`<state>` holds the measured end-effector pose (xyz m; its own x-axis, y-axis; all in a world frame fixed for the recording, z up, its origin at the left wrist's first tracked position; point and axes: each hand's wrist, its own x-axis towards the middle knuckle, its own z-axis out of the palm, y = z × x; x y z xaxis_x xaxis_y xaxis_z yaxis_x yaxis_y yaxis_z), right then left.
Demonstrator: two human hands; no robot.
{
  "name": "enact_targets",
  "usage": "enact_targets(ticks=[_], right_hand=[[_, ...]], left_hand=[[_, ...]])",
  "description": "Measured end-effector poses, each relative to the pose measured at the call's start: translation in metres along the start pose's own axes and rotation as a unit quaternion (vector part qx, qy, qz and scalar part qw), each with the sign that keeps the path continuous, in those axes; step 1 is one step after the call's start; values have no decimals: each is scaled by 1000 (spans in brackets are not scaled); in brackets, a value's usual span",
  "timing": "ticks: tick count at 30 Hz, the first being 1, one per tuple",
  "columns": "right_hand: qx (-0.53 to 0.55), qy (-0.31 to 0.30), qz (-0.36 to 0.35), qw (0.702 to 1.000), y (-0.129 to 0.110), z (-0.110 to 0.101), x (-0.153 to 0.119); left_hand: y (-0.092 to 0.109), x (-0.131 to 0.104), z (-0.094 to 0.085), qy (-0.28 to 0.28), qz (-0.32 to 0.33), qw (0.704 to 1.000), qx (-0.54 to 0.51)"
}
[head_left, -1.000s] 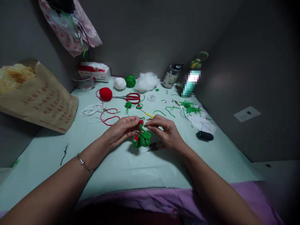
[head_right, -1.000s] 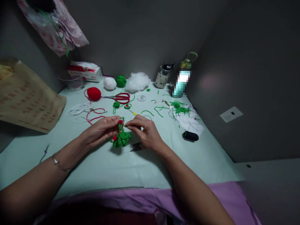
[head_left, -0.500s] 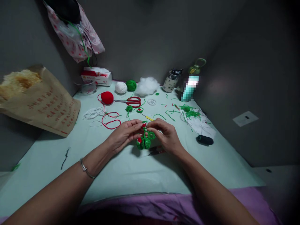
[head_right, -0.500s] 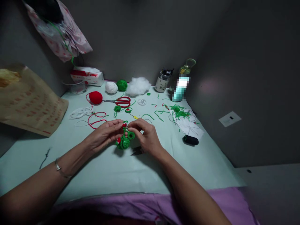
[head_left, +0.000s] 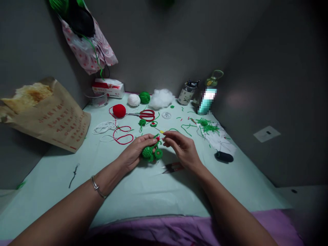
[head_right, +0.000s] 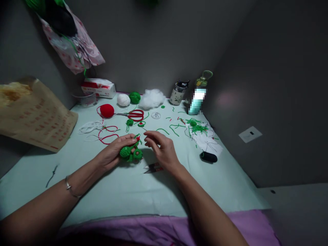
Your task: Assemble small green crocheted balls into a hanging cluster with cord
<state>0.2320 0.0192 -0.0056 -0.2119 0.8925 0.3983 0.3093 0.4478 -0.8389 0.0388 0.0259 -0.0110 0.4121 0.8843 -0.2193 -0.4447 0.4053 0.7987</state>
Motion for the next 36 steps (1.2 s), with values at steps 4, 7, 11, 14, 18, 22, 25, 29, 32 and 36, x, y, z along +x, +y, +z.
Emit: enact_targets(ticks=[4,7,11,14,18,22,25,29,32,36], right_hand=[[-135,-8,-115,984,-5,-1,-1],[-220,-49,-170,959,-7,3,-3],[-377,-39,-211,901,-8,10,-7],[-392,11,-271,879,-9,14,-9],[-241,32,-206,948,-9,11,-6],[-201,-29,-150,968,-6,10,-3],[-282,-30,-194,939,-2,13,-5],[-339,-4,-303,891,1,17,-10],[-318,23,-299,899,2,17,-10],[-237,43,-186,953,1,20,-7]], left_hand=[[-4,0,0,-7,-3,999,42],[-9,1,0,1,11,996,94],[-14,3,0,36,52,980,187],[-13,5,-2,38,52,978,198],[-10,3,-3,23,27,988,151],[-10,2,-1,13,10,992,126],[-11,3,-1,17,22,989,148],[-11,5,-3,19,27,986,161],[-10,4,-3,9,11,991,134],[-8,2,-1,-30,7,995,93]])
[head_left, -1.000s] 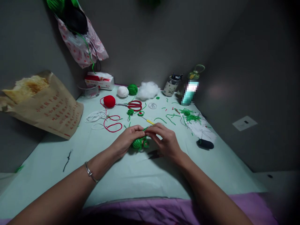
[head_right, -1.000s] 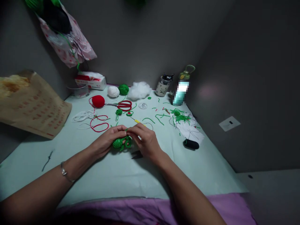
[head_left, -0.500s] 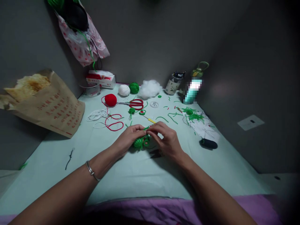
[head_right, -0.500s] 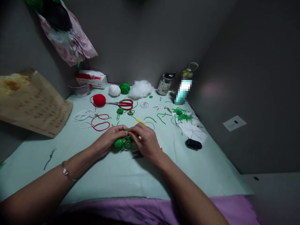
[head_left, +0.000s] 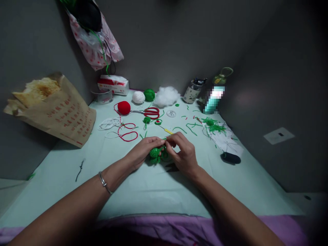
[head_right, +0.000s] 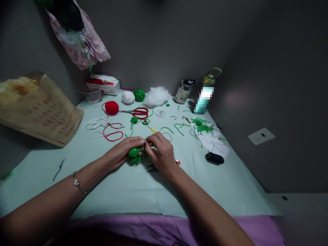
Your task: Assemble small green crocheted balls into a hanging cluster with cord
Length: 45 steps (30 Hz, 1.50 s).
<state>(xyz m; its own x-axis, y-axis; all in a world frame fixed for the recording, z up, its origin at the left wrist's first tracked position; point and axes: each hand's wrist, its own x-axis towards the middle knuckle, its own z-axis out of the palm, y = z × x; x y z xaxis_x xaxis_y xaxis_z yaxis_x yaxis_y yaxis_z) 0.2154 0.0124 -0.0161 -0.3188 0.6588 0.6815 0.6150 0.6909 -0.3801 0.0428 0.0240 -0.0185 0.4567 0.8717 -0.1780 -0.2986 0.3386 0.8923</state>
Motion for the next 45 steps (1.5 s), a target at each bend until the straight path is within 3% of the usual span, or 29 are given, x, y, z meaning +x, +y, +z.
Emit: enact_targets(ticks=[8,14,20,23,26,28,31,36,41,45], right_hand=[[-68,-37,-114,990,-1,3,-12],[-42,16,-54,997,-7,8,-5],[29,17,-6,999,-12,8,-4],[87,31,71,993,-10,6,0],[202,37,211,956,-7,3,7],[280,11,279,918,-6,2,11],[344,-6,361,867,-3,0,14],[405,-10,427,808,4,-1,14],[467,-48,470,747,4,1,12],[483,-29,504,715,7,6,12]], left_hand=[[-5,3,-1,28,4,998,56],[-4,0,5,55,16,996,64],[-4,-1,4,53,17,997,54],[-2,-2,6,35,16,999,28],[0,-4,8,3,-6,1000,0],[1,-5,8,12,-26,1000,0],[2,-6,6,40,11,999,29],[0,-4,4,-14,89,990,109],[-6,-2,7,9,141,983,117],[-13,-4,7,8,175,968,182]])
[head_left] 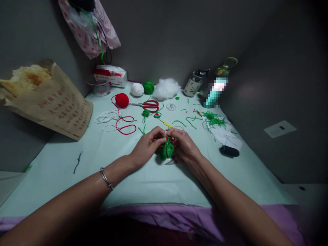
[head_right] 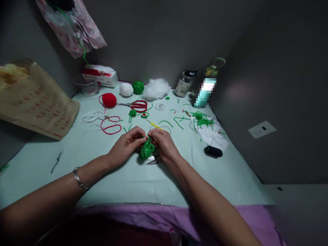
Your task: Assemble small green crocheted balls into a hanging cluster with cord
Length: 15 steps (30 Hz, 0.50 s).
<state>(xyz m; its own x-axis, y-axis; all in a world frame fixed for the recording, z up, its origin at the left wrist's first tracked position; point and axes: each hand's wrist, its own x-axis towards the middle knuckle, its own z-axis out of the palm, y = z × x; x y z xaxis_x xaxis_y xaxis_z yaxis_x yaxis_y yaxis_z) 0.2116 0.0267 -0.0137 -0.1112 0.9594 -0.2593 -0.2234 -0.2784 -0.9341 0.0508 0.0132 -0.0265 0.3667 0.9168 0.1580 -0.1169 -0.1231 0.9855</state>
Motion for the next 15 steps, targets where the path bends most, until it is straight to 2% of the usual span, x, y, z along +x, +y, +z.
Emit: enact_targets(ticks=[4,10,12,15], right_hand=[[-8,16,-16,1000,1,0,-1],[-40,24,-72,996,1,9,-10],[-42,30,-74,996,2,10,-9],[-34,25,-53,998,3,9,-5]], left_hand=[[-2,-2,0,8,8,1000,28],[-1,5,2,13,-98,991,-90],[-3,5,4,42,-85,993,-76],[-6,1,7,71,-23,997,2]])
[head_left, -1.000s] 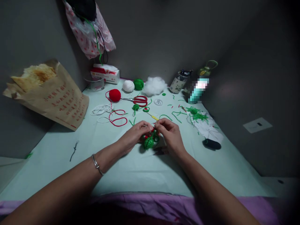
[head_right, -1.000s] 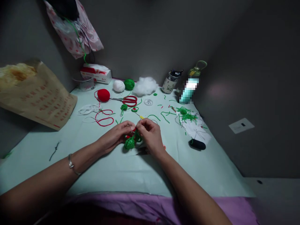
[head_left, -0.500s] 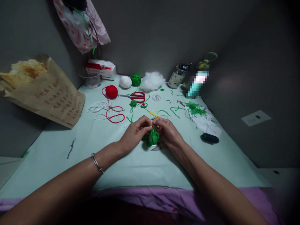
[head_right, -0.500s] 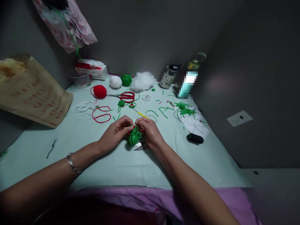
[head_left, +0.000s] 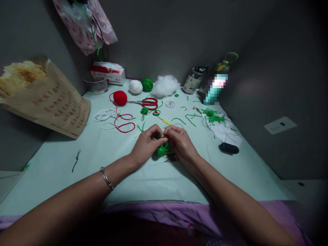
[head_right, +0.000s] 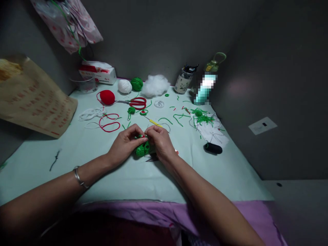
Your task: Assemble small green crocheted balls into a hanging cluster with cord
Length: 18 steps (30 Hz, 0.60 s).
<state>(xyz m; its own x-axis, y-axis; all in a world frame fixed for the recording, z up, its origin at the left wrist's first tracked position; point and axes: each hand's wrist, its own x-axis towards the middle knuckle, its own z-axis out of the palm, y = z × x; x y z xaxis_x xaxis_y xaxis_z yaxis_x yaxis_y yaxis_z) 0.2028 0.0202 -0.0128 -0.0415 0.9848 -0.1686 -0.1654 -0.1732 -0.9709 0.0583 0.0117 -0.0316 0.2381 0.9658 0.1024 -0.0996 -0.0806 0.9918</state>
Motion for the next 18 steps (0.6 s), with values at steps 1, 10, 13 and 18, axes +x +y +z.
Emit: enact_targets(ticks=[1,10,13,18], right_hand=[[5,-3,8,1000,0,-1,1],[5,4,-6,1000,-1,-1,-2],[8,7,1,1000,-1,-4,3],[47,38,-21,998,-6,-14,12]], left_hand=[[-1,-2,0,0,20,999,25],[3,2,-3,-35,38,997,50],[5,0,-1,-38,43,996,67],[7,-9,1,-89,65,989,96]])
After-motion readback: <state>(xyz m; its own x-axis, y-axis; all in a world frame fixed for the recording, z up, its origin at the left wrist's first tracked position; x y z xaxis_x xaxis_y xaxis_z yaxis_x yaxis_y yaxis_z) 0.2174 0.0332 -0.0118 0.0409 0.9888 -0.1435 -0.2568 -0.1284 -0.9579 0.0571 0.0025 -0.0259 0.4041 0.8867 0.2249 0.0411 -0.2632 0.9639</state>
